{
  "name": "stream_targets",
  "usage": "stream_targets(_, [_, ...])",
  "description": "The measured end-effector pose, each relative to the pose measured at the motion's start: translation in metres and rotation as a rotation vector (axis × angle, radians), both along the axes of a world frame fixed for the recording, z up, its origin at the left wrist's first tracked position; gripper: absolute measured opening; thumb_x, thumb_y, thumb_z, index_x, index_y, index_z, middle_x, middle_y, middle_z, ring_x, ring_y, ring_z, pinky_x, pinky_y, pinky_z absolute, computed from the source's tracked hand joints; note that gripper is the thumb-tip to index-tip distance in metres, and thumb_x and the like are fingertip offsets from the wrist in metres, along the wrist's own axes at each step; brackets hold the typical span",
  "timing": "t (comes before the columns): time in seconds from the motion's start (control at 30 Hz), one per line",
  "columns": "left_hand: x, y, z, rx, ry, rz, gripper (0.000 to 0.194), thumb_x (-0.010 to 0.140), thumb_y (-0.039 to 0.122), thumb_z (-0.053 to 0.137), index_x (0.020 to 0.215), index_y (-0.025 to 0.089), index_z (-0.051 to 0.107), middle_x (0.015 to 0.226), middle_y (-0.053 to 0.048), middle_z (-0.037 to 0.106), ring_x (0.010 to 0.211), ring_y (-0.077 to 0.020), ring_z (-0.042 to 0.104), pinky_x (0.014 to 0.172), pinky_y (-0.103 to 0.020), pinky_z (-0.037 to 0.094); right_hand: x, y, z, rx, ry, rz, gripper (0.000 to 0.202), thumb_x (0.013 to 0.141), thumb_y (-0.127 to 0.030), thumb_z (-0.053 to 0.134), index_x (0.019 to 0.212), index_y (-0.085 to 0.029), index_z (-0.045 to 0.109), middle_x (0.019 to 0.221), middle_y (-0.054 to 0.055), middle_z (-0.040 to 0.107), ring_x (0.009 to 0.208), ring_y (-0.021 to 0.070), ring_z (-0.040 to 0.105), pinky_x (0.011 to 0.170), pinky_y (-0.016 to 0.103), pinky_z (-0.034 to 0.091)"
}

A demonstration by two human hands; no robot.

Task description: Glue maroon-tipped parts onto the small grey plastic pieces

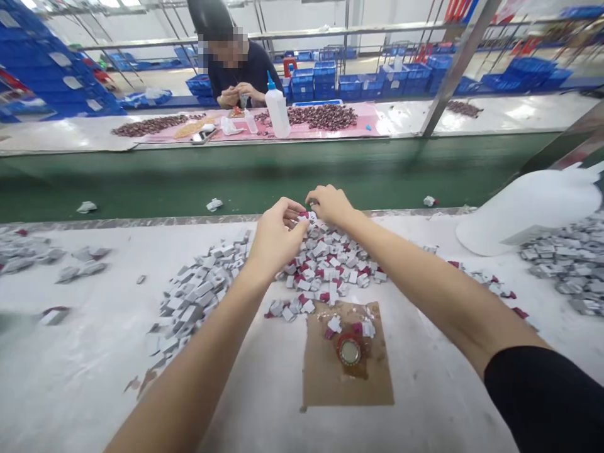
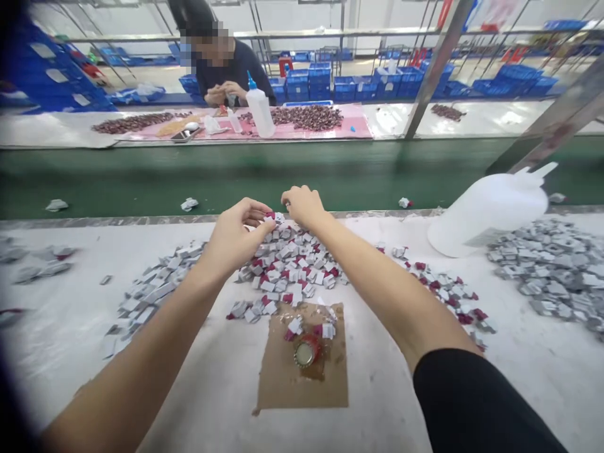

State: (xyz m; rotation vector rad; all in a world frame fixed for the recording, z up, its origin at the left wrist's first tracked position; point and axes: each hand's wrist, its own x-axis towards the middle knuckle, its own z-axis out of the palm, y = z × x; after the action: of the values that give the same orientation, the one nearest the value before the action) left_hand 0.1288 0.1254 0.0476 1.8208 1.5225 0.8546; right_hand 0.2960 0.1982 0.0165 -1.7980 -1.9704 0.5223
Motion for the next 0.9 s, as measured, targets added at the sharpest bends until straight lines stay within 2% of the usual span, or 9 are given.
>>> stream_targets(0.07, [0.022, 0.023, -0.003, -0.045, 0.006, -0.044, 0.016, 0.092, 0.009, 0.074, 0.095, 0.023, 0.067, 0.090, -0.004, 0.079, 0.086, -0.0223, 0.074, 0.083, -0.037, 0.056, 0.015, 0.009, -0.003, -0.003, -0.065, -0.034, 0.042, 0.111, -0.045, 0.080, 0.145, -0.021, 0.074, 0.150, 0.012, 0.075, 0.127, 0.0298, 0.077, 0.107, 0.054, 0.068])
stream_targets(0.17, [0.048, 0.051, -0.011, -0.131, 0.028, -0.125, 0.019, 0.091, 0.009, 0.078, 0.091, 0.024, 0.065, 0.078, -0.001, 0.077, 0.077, -0.0225, 0.073, 0.080, -0.037, 0.055, 0.062, 0.003, 0.003, 0.019, -0.135, -0.152, 0.030, 0.113, -0.038, 0.077, 0.137, -0.020, 0.078, 0.141, 0.011, 0.080, 0.125, 0.0282, 0.078, 0.110, 0.051, 0.066])
stream_targets(0.3, [0.076, 0.076, -0.019, -0.172, 0.092, -0.192, 0.020, 0.090, 0.013, 0.084, 0.093, 0.024, 0.067, 0.088, -0.004, 0.081, 0.090, -0.0262, 0.077, 0.088, -0.040, 0.057, 0.140, -0.024, 0.016, 0.038, -0.239, -0.407, 0.026, 0.111, -0.022, 0.066, 0.126, -0.020, 0.086, 0.132, 0.015, 0.085, 0.125, 0.0329, 0.079, 0.110, 0.047, 0.061])
stream_targets(0.43, [0.108, 0.088, -0.025, -0.176, 0.187, -0.236, 0.012, 0.100, 0.022, 0.083, 0.106, 0.023, 0.074, 0.106, -0.007, 0.085, 0.105, -0.0263, 0.079, 0.103, -0.045, 0.059, 0.186, -0.052, 0.008, -0.023, -0.330, -0.573, 0.013, 0.105, -0.023, 0.075, 0.111, -0.018, 0.085, 0.126, 0.019, 0.084, 0.117, 0.0350, 0.079, 0.102, 0.048, 0.061])
stream_targets(0.57, [0.132, 0.087, -0.030, -0.161, 0.335, -0.231, 0.025, 0.107, 0.038, 0.081, 0.122, 0.019, 0.078, 0.133, -0.010, 0.079, 0.129, -0.0301, 0.073, 0.120, -0.056, 0.055, 0.192, -0.062, -0.008, -0.090, -0.351, -0.580, 0.030, 0.110, -0.043, 0.080, 0.128, -0.019, 0.078, 0.129, 0.009, 0.080, 0.112, 0.0259, 0.079, 0.101, 0.049, 0.067])
stream_targets(0.63, [0.132, 0.082, -0.031, -0.130, 0.403, -0.198, 0.026, 0.109, 0.038, 0.076, 0.127, 0.019, 0.077, 0.144, -0.015, 0.076, 0.143, -0.0358, 0.065, 0.125, -0.060, 0.048, 0.187, -0.065, -0.008, -0.085, -0.341, -0.565, 0.031, 0.112, -0.042, 0.079, 0.131, -0.018, 0.077, 0.132, 0.009, 0.080, 0.114, 0.0255, 0.079, 0.101, 0.048, 0.067])
stream_targets(0.77, [0.107, 0.069, -0.028, -0.065, 0.498, -0.168, 0.033, 0.107, 0.031, 0.073, 0.138, 0.018, 0.073, 0.155, -0.026, 0.069, 0.153, -0.0457, 0.055, 0.128, -0.064, 0.039, 0.167, -0.092, 0.003, -0.050, -0.295, -0.502, 0.019, 0.109, -0.025, 0.071, 0.126, -0.020, 0.079, 0.130, 0.011, 0.085, 0.113, 0.0268, 0.078, 0.089, 0.038, 0.059])
stream_targets(0.83, [0.090, 0.064, -0.027, -0.062, 0.537, -0.175, 0.035, 0.106, 0.032, 0.076, 0.137, 0.016, 0.074, 0.154, -0.024, 0.069, 0.152, -0.0444, 0.057, 0.128, -0.066, 0.043, 0.154, -0.120, 0.007, -0.046, -0.275, -0.457, 0.028, 0.108, -0.027, 0.067, 0.133, -0.022, 0.078, 0.130, 0.009, 0.086, 0.104, 0.0262, 0.079, 0.080, 0.036, 0.054])
stream_targets(0.9, [0.075, 0.058, -0.028, -0.081, 0.551, -0.204, 0.036, 0.108, 0.038, 0.078, 0.137, 0.017, 0.075, 0.150, -0.018, 0.072, 0.143, -0.0375, 0.067, 0.123, -0.063, 0.053, 0.143, -0.155, 0.007, -0.052, -0.272, -0.424, 0.030, 0.107, -0.028, 0.063, 0.132, -0.024, 0.079, 0.126, 0.009, 0.087, 0.094, 0.0266, 0.079, 0.073, 0.037, 0.050])
